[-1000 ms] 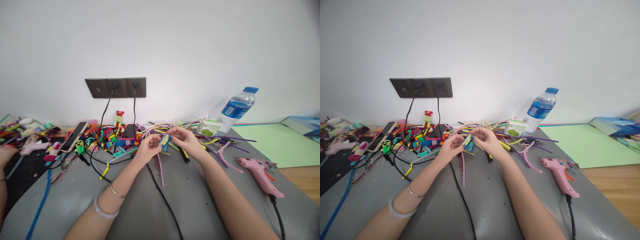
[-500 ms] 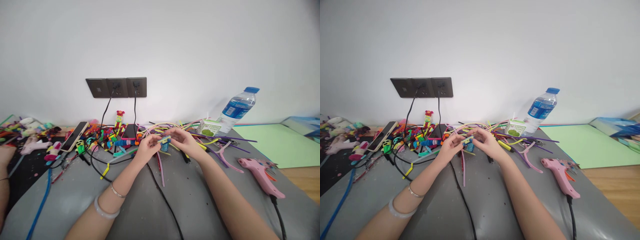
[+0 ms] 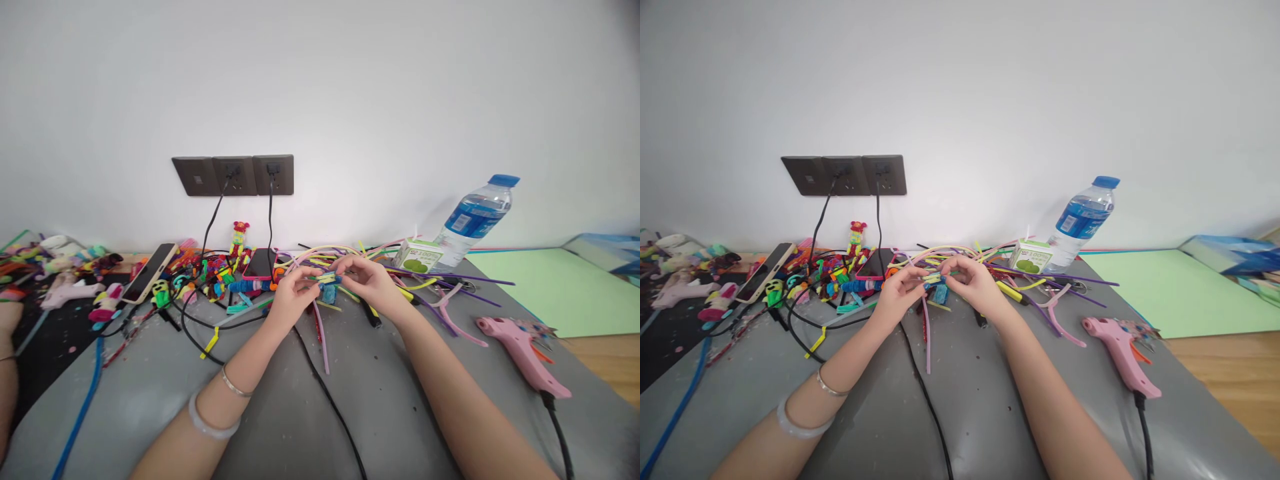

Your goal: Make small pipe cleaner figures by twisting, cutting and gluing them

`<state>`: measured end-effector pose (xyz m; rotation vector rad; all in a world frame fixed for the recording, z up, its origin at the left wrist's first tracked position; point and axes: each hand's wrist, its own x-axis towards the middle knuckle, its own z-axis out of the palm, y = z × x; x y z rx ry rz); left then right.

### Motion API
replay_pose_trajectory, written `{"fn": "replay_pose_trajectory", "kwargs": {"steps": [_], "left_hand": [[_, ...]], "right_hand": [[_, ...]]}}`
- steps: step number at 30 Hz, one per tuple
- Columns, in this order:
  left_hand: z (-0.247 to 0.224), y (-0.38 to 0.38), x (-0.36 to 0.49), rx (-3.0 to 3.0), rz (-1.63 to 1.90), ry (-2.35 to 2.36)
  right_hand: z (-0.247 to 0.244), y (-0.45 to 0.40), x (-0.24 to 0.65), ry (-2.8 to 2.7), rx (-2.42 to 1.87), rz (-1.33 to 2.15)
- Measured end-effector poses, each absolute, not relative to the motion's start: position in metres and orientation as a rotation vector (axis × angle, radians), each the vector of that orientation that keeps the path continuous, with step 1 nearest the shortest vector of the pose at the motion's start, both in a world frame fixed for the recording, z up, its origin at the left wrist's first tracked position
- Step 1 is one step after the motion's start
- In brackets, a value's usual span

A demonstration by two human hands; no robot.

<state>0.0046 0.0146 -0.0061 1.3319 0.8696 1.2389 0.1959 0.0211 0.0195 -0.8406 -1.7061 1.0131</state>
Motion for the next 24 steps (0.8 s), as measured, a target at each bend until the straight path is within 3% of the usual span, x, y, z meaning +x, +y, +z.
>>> {"fn": "replay_pose_trajectory", "kwargs": {"steps": [24], "left_hand": [[-0.0072,0.0153,0.0035,1.456,1.319,0.871]], "right_hand": [[0.0177,0.0171,0.1900,-1.745,-0.829,0.996]]}}
